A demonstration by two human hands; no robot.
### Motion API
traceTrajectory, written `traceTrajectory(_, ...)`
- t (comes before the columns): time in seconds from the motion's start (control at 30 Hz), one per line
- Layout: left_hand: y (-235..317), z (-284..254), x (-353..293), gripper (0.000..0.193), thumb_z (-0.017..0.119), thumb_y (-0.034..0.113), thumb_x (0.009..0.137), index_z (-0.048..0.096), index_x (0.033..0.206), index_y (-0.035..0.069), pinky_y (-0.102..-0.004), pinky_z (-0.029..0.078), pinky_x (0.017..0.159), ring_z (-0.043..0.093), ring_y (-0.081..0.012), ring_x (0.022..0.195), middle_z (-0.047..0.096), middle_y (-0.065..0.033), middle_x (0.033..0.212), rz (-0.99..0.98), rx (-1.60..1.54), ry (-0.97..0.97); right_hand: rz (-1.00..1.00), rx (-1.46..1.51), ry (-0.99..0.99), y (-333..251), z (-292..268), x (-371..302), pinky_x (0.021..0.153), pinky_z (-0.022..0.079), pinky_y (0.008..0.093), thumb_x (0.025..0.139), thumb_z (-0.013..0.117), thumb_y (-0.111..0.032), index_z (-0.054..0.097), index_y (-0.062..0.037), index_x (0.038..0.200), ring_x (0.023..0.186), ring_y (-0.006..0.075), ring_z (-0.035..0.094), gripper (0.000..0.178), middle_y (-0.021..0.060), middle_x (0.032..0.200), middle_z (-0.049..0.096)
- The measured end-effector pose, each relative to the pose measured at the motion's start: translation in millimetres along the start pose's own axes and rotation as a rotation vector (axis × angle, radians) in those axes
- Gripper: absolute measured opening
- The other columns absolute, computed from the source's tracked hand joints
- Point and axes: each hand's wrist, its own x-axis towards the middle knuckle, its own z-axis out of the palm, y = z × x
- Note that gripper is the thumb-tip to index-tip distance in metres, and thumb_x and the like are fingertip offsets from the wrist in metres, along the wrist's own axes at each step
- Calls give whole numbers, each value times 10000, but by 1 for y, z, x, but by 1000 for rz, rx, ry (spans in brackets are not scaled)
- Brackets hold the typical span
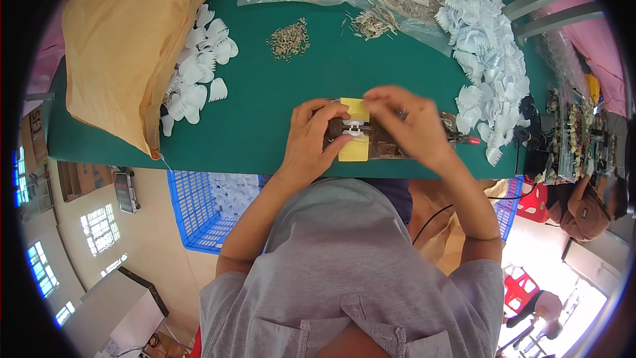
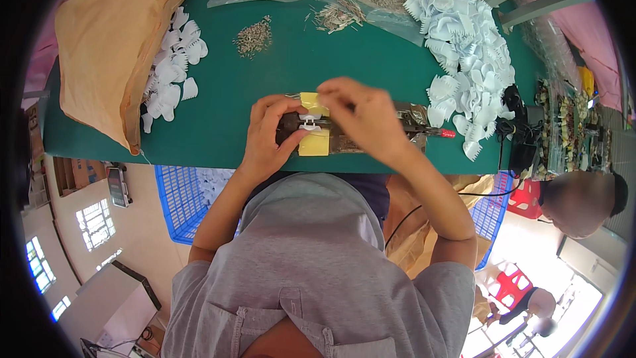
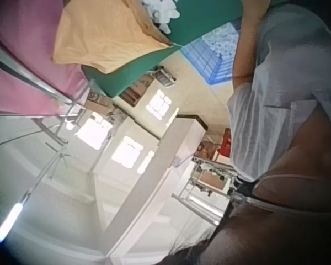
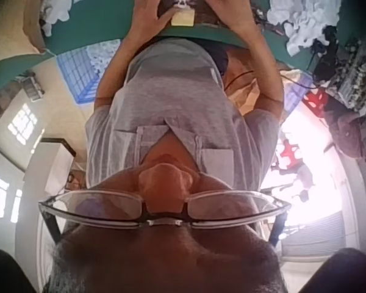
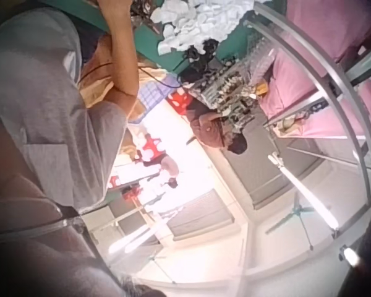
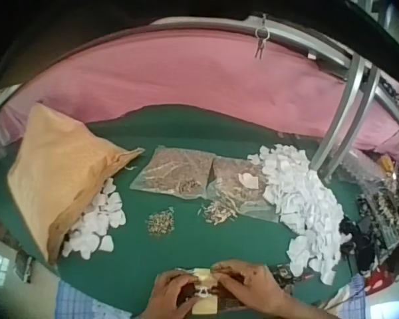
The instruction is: The person attaches metal fasteners to white fabric flower petals using a manual press tool.
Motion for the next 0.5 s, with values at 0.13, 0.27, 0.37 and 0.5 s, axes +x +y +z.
traceTrajectory(0.13, 5, -8, 11, 441, 772, 32, 817, 694, 1243, 115, -435, 468, 1000, 550, -304, 1173, 675, -53, 1124, 149, 63, -130, -144, -230, 167, 19, -36, 49, 787, 589, 327, 953, 705, -114, 746, -33, 1057, 841, 240, 763, 138, 105, 950, 780)
traceTrajectory(0.27, 8, -14, 18, 346, 737, 73, 859, 752, 1197, 148, -433, 461, 987, 564, -297, 1125, 668, -42, 1077, 250, 137, -180, -107, -480, 76, 65, -39, 94, 779, 585, 327, 912, 718, -80, 752, -56, 1059, 847, 203, 740, 152, 90, 964, 762)
traceTrajectory(0.37, 5, -11, 20, 354, 743, 78, 857, 757, 1204, 149, -428, 460, 979, 571, -297, 1106, 673, -41, 1084, 283, 135, -165, -176, -569, 62, 71, -34, 111, 766, 588, 352, 886, 730, -77, 746, -68, 1044, 828, 231, 733, 159, 77, 956, 743)
traceTrajectory(0.5, -4, -7, 16, 367, 747, 79, 858, 762, 1217, 153, -431, 462, 973, 572, -294, 1101, 680, -41, 1092, 278, 35, -132, -296, -594, 61, 70, -26, 125, 752, 575, 381, 873, 748, -86, 734, -77, 1008, 836, 260, 714, 136, 75, 942, 712)
